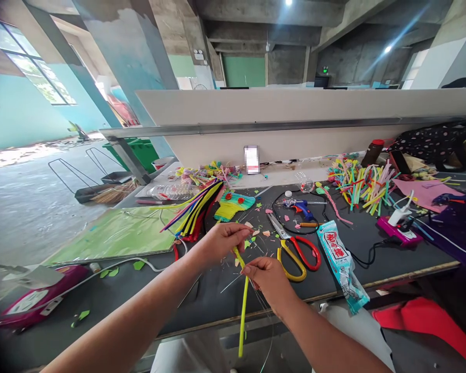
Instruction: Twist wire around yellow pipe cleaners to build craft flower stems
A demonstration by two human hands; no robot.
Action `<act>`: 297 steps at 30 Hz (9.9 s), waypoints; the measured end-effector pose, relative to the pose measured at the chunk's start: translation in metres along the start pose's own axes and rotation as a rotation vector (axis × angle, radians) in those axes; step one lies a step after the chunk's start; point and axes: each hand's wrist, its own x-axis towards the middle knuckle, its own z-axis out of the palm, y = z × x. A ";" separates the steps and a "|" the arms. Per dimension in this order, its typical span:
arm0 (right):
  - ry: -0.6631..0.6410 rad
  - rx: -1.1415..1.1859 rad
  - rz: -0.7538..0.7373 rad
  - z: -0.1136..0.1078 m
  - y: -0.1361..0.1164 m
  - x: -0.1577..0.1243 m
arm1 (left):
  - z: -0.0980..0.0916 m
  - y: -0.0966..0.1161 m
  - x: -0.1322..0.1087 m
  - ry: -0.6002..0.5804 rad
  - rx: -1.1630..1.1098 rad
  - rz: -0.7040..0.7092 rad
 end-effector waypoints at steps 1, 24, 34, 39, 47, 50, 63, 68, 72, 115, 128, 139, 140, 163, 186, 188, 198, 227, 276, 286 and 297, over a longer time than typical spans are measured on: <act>0.003 0.023 -0.016 -0.001 -0.001 -0.001 | -0.003 0.000 -0.001 0.008 -0.045 0.029; 0.065 0.349 -0.017 -0.002 0.010 -0.008 | 0.046 -0.026 -0.075 0.123 -1.160 -0.262; 0.047 0.342 -0.055 -0.002 0.009 -0.012 | 0.057 -0.022 -0.090 0.151 -1.209 -0.276; 0.070 0.304 -0.069 -0.001 0.008 -0.012 | 0.064 -0.027 -0.094 0.140 -1.136 -0.296; 0.080 0.303 -0.078 0.003 0.006 -0.014 | 0.064 -0.035 -0.091 0.252 -0.983 -0.150; 0.116 0.290 -0.093 0.005 0.005 -0.014 | 0.066 -0.036 -0.090 0.317 -0.940 -0.114; 0.088 0.304 -0.082 0.009 0.009 -0.017 | 0.067 -0.027 -0.090 0.183 -0.990 -0.139; 0.078 0.367 -0.107 0.010 0.005 -0.019 | 0.072 -0.023 -0.094 0.142 -1.157 -0.124; 0.050 0.361 -0.163 0.011 0.004 -0.020 | 0.078 -0.019 -0.095 0.099 -1.145 -0.068; -0.027 0.312 -0.038 -0.022 -0.029 0.010 | -0.001 -0.015 -0.059 -0.281 -1.047 -0.243; -0.049 0.198 -0.026 -0.018 -0.024 0.008 | -0.012 -0.039 -0.016 -0.177 -0.805 0.023; -0.131 0.181 0.046 -0.011 -0.014 0.002 | -0.003 -0.037 -0.024 -0.414 -0.685 -0.022; -0.145 0.186 0.046 -0.010 -0.014 0.001 | -0.001 -0.036 -0.026 -0.417 -0.688 -0.016; -0.331 0.220 -0.103 0.012 -0.019 -0.045 | -0.007 0.010 -0.114 0.131 -0.489 0.074; 0.078 0.103 -0.348 0.056 0.033 -0.063 | 0.009 -0.012 -0.145 0.181 -0.638 -0.053; 0.040 0.138 -0.315 0.054 0.033 -0.061 | 0.005 -0.016 -0.142 0.141 -0.663 -0.085; 0.025 0.253 -0.196 0.053 0.028 -0.064 | -0.003 -0.028 -0.134 -0.114 -0.761 -0.065; 0.193 0.139 -0.259 0.050 0.014 -0.061 | -0.009 0.006 -0.144 0.625 -0.187 0.224; 0.242 -0.027 -0.382 0.041 0.011 -0.075 | 0.100 -0.007 -0.159 0.474 0.924 0.164; 0.202 0.086 -0.431 0.022 0.017 -0.061 | 0.085 0.000 -0.162 0.426 0.730 0.270; 0.108 0.214 -0.408 0.028 0.023 -0.060 | 0.069 -0.006 -0.138 0.200 -0.161 -0.015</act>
